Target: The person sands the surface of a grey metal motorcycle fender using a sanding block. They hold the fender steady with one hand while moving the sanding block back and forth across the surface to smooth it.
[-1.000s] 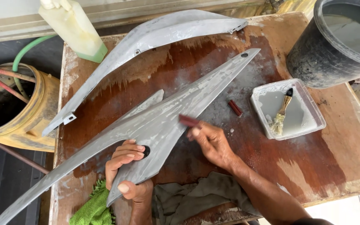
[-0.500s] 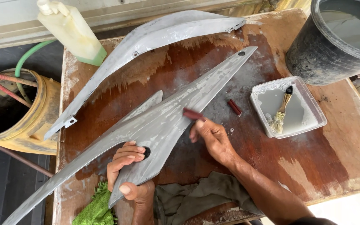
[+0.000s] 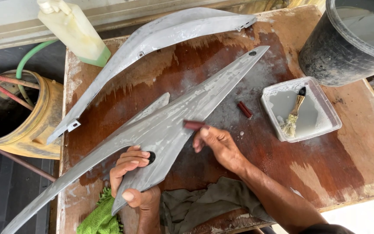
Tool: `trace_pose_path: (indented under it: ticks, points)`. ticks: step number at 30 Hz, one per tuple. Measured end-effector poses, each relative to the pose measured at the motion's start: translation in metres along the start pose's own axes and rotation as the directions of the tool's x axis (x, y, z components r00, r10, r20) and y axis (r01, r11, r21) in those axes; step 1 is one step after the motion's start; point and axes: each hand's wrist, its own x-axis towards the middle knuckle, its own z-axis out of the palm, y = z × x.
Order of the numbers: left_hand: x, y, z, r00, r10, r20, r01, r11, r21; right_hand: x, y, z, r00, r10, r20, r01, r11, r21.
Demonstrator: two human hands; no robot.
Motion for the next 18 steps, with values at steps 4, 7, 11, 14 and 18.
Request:
trace_pose_path:
  ticks: [4,7,11,14,18]
  points:
    - [0.0,0.003,0.001,1.0,-0.01,0.007,0.01,1.0,-0.001,-0.002,0.0,-0.01,0.98,0.069,-0.184,-0.067,0.998,0.016]
    - [0.0,0.002,0.001,1.0,-0.005,0.018,0.005,1.0,0.008,-0.005,-0.001,0.001,0.994,0.011,-0.109,-0.012,1.0,-0.012]
    - [0.0,0.001,0.002,1.0,-0.007,-0.003,0.007,1.0,-0.013,-0.006,-0.007,0.006,0.999,0.03,-0.015,-0.03,1.0,0.01]
    - [0.0,0.0,0.001,1.0,-0.007,0.001,0.007,1.0,-0.021,-0.004,0.016,-0.008,0.971,-0.011,-0.239,-0.007,0.997,-0.076]
    - [0.003,0.004,0.005,1.0,-0.014,-0.014,0.014,1.0,0.007,-0.011,0.041,-0.003,0.962,-0.032,-0.27,0.0,0.993,-0.117]
